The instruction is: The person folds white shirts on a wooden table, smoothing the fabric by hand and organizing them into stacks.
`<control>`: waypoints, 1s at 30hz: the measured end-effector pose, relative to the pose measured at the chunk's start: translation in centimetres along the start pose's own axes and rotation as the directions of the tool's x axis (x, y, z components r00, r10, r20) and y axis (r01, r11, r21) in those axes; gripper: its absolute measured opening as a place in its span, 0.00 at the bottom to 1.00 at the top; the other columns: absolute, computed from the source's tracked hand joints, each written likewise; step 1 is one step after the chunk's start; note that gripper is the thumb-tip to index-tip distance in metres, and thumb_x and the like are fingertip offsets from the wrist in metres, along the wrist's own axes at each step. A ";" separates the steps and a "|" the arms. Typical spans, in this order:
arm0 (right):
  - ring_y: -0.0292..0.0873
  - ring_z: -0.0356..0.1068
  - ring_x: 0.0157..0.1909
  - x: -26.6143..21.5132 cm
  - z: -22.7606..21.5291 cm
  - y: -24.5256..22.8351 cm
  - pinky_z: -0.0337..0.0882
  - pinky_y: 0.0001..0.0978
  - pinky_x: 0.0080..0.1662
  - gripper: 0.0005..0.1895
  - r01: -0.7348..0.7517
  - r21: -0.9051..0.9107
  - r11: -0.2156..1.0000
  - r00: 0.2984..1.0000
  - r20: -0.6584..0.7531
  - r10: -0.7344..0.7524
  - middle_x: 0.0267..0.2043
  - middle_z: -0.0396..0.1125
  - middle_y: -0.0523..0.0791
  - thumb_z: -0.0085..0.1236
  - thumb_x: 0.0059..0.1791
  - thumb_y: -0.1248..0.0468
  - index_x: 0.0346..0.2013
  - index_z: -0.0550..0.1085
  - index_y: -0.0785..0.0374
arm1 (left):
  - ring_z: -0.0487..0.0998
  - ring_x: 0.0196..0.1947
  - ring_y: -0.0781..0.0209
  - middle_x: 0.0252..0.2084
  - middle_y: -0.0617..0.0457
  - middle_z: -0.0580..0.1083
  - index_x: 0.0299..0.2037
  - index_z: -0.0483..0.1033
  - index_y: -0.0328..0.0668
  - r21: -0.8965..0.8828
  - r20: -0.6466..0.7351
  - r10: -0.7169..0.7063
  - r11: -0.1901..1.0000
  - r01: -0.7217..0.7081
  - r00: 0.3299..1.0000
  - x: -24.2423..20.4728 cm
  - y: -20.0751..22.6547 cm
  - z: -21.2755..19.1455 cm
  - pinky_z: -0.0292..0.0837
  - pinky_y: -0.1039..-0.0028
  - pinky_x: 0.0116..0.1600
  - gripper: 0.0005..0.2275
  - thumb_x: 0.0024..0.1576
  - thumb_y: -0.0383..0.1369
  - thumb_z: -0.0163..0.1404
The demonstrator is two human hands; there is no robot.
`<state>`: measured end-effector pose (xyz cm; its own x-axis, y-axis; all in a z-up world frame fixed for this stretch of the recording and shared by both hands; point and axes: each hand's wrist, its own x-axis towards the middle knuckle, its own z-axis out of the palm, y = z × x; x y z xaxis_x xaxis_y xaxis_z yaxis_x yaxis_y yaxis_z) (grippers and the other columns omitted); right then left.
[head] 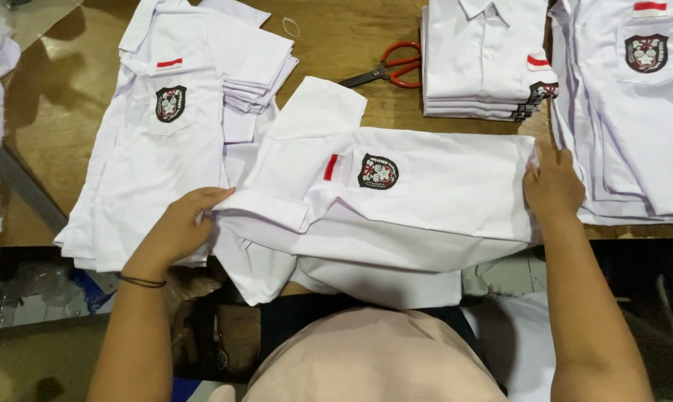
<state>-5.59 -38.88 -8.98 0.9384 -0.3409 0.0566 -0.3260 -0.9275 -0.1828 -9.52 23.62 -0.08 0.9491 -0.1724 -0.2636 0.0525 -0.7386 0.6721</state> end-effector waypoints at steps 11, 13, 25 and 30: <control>0.65 0.42 0.77 -6.6 3.5 -20.6 0.46 0.67 0.70 0.31 0.508 0.217 0.833 0.857 -0.031 -0.515 0.75 0.51 0.58 0.47 0.55 0.58 0.72 0.59 0.65 | 0.62 0.70 0.45 0.64 0.49 0.69 0.68 0.66 0.51 0.364 -0.104 0.676 0.708 -0.605 0.729 12.7 13.5 16.2 0.48 0.36 0.70 0.25 0.58 0.27 0.42; 0.62 0.34 0.81 -6.8 3.8 -21.8 0.39 0.70 0.72 0.35 0.446 0.166 0.879 0.867 0.162 -0.471 0.79 0.45 0.55 0.44 0.55 0.56 0.76 0.52 0.63 | 0.58 0.72 0.48 0.67 0.52 0.66 0.70 0.62 0.53 0.506 -0.028 0.639 0.672 -0.540 0.769 16.5 12.4 19.6 0.44 0.31 0.70 0.25 0.60 0.30 0.41; 0.53 0.34 0.82 -3.8 2.2 -2.9 0.24 0.63 0.74 0.35 0.140 -0.005 0.990 0.969 0.206 -0.137 0.82 0.39 0.44 0.23 0.60 0.40 0.79 0.49 0.52 | 0.30 0.79 0.41 0.80 0.49 0.38 0.77 0.46 0.57 0.472 0.215 0.167 0.845 -0.252 0.962 10.1 11.7 14.9 0.20 0.38 0.73 0.31 0.65 0.52 0.35; 0.56 0.25 0.83 -1.4 5.1 2.7 0.19 0.71 0.72 0.39 0.080 -0.043 0.996 0.996 0.046 -0.078 0.83 0.35 0.45 0.20 0.60 0.37 0.79 0.47 0.57 | 0.30 0.78 0.36 0.79 0.39 0.38 0.77 0.44 0.48 0.662 0.247 0.031 0.724 -0.192 0.969 5.4 13.2 14.1 0.24 0.31 0.71 0.29 0.65 0.45 0.33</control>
<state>-7.18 -40.14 -14.59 0.9652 -0.2602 0.0252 -0.2546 -0.9575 -0.1354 -8.10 3.80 -2.39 0.8444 -0.3507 -0.4051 -0.3499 -0.9335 0.0789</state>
